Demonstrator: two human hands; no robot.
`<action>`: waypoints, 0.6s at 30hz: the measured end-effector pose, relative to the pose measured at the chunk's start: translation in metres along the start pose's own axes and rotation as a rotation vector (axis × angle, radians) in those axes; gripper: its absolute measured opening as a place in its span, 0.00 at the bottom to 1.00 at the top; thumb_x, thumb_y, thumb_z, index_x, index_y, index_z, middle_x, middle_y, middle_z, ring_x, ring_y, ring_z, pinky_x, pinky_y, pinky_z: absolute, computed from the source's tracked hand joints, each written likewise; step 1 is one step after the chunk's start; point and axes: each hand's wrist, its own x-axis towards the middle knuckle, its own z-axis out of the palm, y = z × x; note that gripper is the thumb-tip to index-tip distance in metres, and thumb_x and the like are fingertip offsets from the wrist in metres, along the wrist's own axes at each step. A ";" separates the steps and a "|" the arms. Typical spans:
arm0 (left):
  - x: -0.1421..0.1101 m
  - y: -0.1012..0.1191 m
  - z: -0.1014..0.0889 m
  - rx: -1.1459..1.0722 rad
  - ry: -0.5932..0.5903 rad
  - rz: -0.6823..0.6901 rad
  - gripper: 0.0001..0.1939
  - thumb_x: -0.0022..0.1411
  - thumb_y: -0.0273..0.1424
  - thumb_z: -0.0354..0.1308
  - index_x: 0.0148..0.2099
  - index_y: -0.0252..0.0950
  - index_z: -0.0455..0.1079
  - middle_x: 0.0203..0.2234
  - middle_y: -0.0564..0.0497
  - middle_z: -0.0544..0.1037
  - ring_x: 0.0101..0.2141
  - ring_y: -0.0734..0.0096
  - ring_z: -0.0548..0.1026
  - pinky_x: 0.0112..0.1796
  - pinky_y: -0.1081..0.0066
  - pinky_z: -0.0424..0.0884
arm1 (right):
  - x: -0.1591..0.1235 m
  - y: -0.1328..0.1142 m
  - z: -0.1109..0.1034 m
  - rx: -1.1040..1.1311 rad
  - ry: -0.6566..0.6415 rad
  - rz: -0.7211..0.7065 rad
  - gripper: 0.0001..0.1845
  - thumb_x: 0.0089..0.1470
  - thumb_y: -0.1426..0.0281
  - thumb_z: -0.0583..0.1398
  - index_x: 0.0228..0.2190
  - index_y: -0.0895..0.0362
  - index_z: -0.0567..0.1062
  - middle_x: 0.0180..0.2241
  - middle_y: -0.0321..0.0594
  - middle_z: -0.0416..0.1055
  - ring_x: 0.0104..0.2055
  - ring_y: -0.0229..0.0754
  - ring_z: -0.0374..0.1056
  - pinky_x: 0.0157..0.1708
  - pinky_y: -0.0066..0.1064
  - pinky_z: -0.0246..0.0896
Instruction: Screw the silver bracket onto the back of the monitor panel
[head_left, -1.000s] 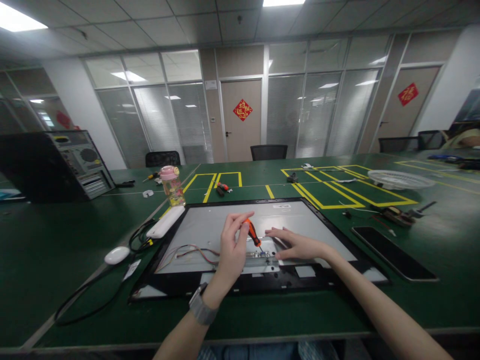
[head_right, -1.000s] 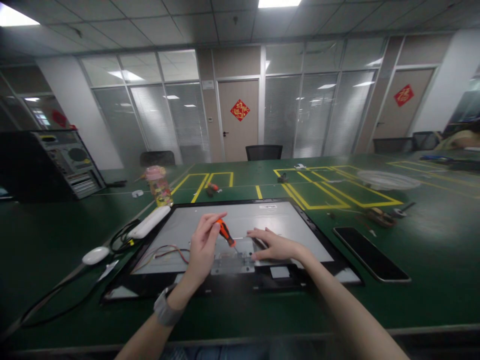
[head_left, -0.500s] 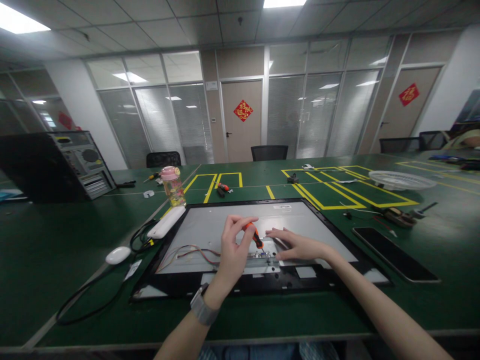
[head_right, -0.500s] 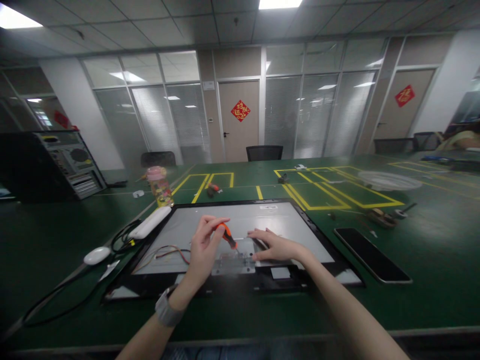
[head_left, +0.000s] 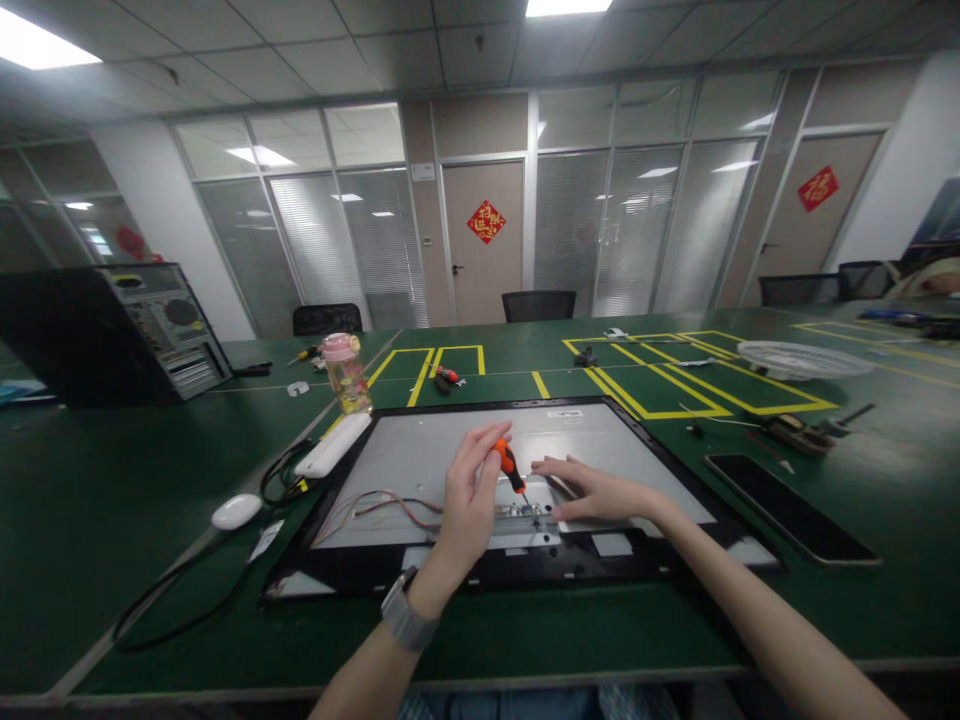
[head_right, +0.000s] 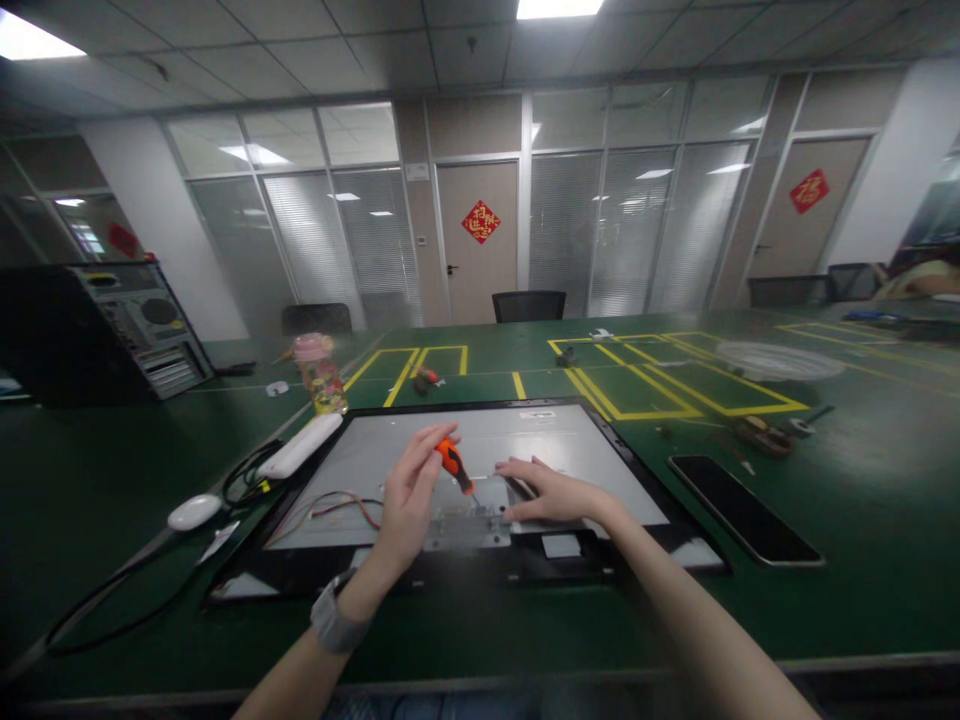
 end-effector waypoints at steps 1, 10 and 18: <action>0.000 0.000 0.000 -0.014 -0.005 -0.005 0.16 0.68 0.31 0.46 0.52 0.39 0.71 0.44 0.46 0.73 0.45 0.67 0.72 0.47 0.67 0.65 | 0.000 0.000 0.000 0.003 -0.002 -0.003 0.43 0.50 0.45 0.59 0.60 0.53 0.58 0.65 0.44 0.49 0.67 0.53 0.39 0.66 0.48 0.24; 0.002 -0.006 0.002 0.066 0.103 0.011 0.06 0.59 0.31 0.60 0.39 0.39 0.77 0.30 0.53 0.66 0.31 0.73 0.69 0.38 0.72 0.66 | -0.002 -0.001 0.000 0.008 0.004 0.006 0.41 0.49 0.46 0.59 0.59 0.51 0.59 0.65 0.43 0.50 0.67 0.53 0.41 0.66 0.49 0.24; 0.001 -0.006 0.001 0.056 0.100 0.031 0.11 0.61 0.33 0.58 0.46 0.40 0.75 0.32 0.50 0.70 0.35 0.70 0.70 0.40 0.70 0.67 | 0.000 0.002 0.000 0.004 0.003 0.007 0.41 0.50 0.46 0.59 0.60 0.50 0.58 0.65 0.42 0.49 0.67 0.52 0.40 0.66 0.48 0.24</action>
